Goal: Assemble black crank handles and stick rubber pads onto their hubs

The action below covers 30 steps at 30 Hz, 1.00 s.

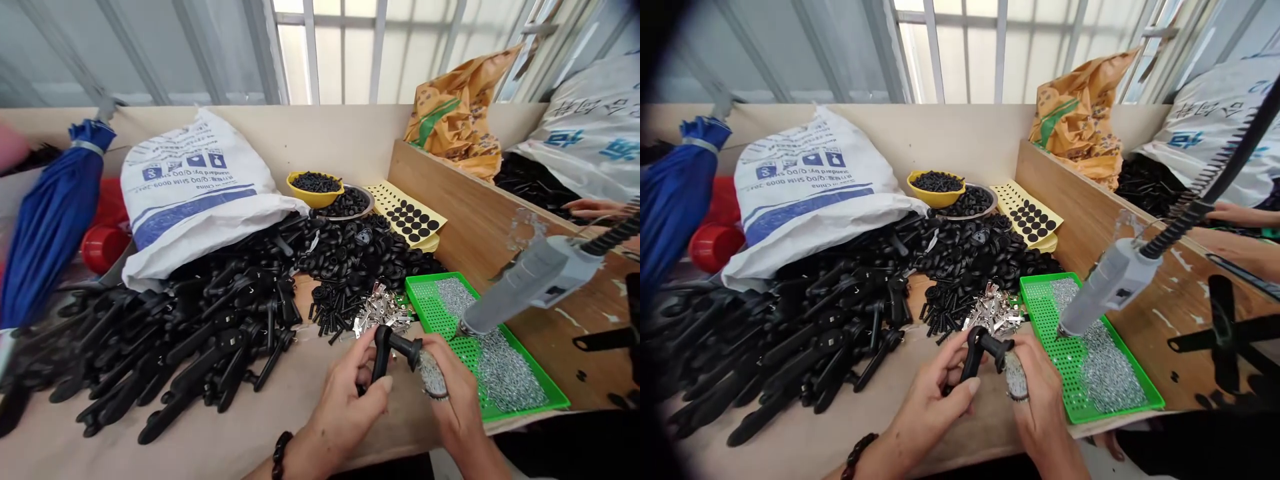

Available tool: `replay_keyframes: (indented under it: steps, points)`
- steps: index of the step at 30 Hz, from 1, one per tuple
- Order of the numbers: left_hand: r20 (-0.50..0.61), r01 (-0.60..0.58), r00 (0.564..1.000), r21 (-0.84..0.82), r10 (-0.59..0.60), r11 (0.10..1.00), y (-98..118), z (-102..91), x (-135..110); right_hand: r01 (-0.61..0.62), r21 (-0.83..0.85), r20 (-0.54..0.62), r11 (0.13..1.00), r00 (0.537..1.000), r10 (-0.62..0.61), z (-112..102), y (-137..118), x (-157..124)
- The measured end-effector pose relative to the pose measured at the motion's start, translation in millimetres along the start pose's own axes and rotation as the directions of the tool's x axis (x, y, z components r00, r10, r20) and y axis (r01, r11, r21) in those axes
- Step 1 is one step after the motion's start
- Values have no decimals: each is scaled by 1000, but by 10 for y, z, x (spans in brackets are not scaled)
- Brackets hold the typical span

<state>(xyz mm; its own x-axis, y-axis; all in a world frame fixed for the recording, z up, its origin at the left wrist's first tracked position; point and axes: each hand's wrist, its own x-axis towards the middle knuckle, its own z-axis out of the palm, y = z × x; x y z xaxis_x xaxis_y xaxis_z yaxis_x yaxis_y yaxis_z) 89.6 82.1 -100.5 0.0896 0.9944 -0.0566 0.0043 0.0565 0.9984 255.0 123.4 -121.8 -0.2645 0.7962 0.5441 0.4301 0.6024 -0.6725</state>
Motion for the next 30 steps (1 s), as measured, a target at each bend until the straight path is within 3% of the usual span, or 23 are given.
replay_keyframes:
  steps: [3,6,10,15,26,30]
  points:
    - [18,-79,997,162,77,984,36,-10,-8,19,13,11,1000,1000,-19,-3,-8,19]
    - [48,-153,988,220,145,963,118,-7,-31,-9,37,7,999,1000,8,-20,-18,29]
    - [68,-205,979,236,195,950,151,7,-64,-135,59,-8,989,991,136,-10,27,-14]
    - [63,-188,982,239,178,953,91,39,-75,-273,117,-25,955,960,278,31,98,-85]
    - [43,-127,992,194,121,973,155,19,-75,-92,35,-34,995,995,93,24,52,-12]
    - [43,-135,991,200,129,970,151,27,-73,-135,50,1,990,991,135,63,69,-3]
